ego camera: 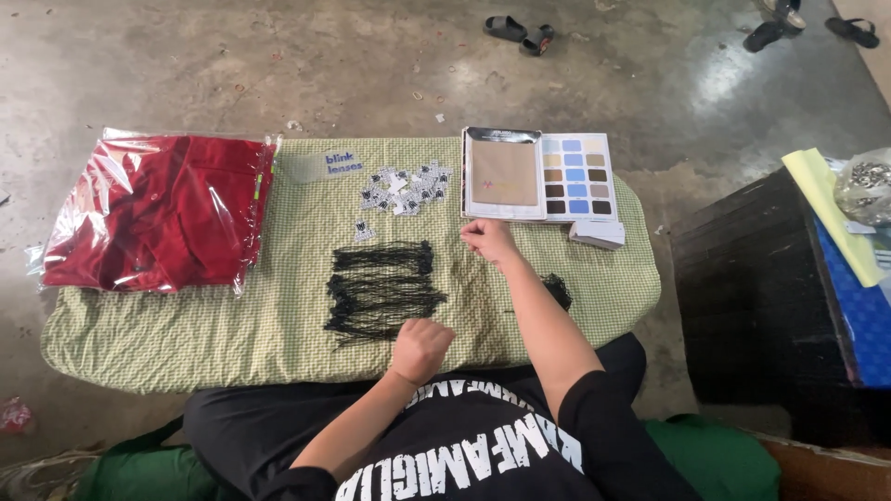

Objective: The person sits on the floor and repeatedly picks up black cords from a pile, straightens them, and places them into a separate aligned stack on a green mat. The person handles the cords one at a time throughout the clip.

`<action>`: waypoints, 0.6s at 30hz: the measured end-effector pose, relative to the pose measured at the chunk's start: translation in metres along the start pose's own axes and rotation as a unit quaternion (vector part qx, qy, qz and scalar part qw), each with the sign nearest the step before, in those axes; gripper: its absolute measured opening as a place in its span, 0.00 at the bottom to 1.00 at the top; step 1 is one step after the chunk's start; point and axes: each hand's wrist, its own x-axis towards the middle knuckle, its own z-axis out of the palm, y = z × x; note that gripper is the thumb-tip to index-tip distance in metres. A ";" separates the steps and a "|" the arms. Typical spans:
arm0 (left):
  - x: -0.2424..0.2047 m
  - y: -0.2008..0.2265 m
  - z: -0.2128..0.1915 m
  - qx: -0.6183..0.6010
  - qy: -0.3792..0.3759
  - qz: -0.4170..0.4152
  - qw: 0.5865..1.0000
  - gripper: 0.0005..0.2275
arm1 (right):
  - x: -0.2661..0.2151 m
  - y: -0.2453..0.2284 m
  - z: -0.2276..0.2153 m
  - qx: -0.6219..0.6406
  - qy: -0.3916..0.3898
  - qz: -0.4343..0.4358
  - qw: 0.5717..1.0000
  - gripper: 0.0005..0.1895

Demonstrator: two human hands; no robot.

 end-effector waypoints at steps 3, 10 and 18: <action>0.007 0.009 0.016 0.100 -0.068 0.055 0.991 0.05 | 0.027 0.029 0.008 -0.158 -0.027 -0.081 0.984 0.09; 0.051 0.034 0.012 0.186 -0.364 0.097 0.907 0.10 | 0.033 0.048 0.029 -0.304 -0.053 -0.058 0.949 0.06; 0.036 0.034 0.023 0.179 -0.371 0.137 0.901 0.07 | 0.023 0.037 0.033 -0.348 -0.036 -0.056 0.935 0.06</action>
